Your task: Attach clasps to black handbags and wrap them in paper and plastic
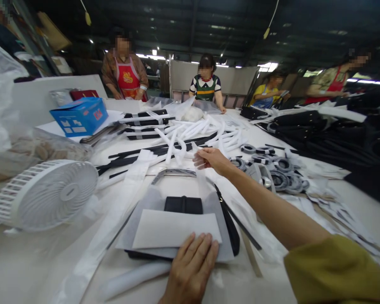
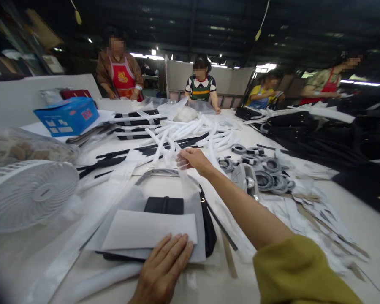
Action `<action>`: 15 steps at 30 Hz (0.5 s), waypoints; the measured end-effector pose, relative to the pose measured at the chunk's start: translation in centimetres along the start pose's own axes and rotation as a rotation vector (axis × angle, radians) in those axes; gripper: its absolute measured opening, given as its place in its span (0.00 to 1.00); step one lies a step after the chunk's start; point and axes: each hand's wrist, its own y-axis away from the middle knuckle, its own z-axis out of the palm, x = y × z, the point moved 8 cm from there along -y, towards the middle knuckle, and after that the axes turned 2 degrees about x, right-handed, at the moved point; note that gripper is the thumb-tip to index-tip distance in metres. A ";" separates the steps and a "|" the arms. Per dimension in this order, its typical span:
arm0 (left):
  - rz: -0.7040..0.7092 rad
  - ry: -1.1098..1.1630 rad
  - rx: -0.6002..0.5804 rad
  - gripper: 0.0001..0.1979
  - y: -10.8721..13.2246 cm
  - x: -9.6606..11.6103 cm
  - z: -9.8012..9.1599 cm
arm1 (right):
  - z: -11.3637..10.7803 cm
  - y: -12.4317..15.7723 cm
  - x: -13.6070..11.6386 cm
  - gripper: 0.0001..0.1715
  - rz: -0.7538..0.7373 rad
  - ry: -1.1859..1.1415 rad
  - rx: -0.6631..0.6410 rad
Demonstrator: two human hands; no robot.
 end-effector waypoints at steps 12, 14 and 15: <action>-0.142 0.146 0.093 0.13 -0.2 -0.3 -0.5 | 4.5 20.4 5.1 0.21 -0.034 0.015 -0.405; -0.140 0.161 0.088 0.12 -0.2 -0.3 -0.5 | 3.6 20.5 5.7 0.23 -0.022 -0.037 -0.349; -0.141 0.161 0.087 0.12 -0.2 -0.3 -0.6 | 3.1 20.5 5.8 0.24 -0.012 -0.073 -0.322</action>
